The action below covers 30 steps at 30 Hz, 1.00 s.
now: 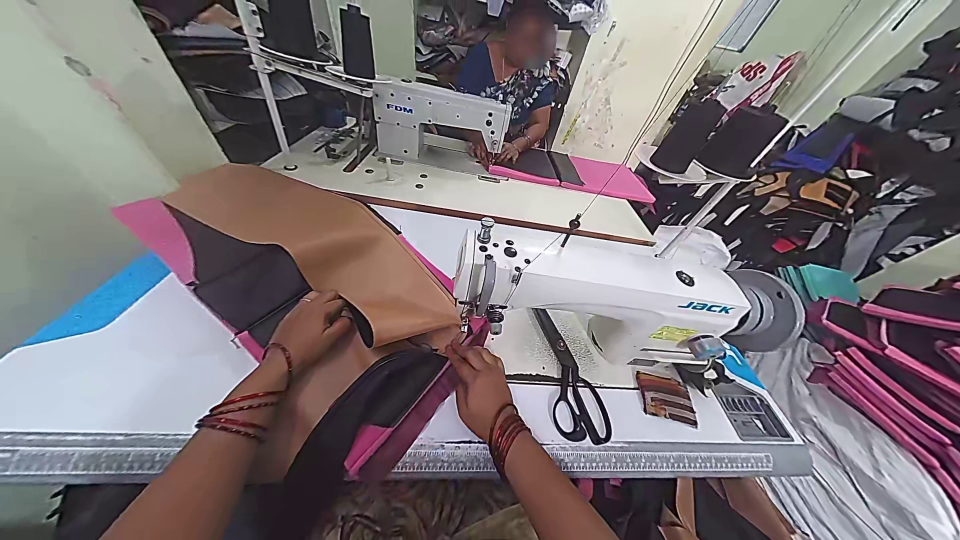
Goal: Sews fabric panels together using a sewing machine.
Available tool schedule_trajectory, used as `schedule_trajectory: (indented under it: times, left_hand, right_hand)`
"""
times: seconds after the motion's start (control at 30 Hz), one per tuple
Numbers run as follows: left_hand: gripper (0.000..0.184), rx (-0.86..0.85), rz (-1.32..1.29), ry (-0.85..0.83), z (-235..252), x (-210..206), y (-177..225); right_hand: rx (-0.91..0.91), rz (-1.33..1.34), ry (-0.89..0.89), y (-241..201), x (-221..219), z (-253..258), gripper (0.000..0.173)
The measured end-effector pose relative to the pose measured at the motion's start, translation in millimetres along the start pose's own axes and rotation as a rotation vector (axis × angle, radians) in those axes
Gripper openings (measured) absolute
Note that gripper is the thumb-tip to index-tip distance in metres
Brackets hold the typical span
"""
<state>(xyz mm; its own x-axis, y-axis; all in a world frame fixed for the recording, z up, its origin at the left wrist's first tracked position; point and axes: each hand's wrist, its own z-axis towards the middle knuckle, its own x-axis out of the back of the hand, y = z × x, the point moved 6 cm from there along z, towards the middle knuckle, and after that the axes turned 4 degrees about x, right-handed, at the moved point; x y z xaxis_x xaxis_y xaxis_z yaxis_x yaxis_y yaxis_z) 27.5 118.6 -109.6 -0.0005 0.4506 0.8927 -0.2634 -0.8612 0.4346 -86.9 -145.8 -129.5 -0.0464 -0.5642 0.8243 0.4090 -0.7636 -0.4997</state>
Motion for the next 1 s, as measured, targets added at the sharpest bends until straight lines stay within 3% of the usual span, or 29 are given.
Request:
schedule_trajectory:
  times: [0.27, 0.87, 1.0]
  left_hand:
    - [0.030, 0.071, 0.020, -0.030, -9, 0, 5]
    - [0.029, 0.307, 0.076, 0.011, -105, -17, 63]
    - [0.032, 0.390, 0.083, -0.126, -100, -13, 64]
  right_hand:
    - [-0.096, -0.058, -0.087, 1, -2, 3, 0.051]
    - [-0.271, 0.040, 0.070, 15, 5, 5, 0.047]
    - [-0.258, 0.044, 0.125, 16, 6, 4, 0.047]
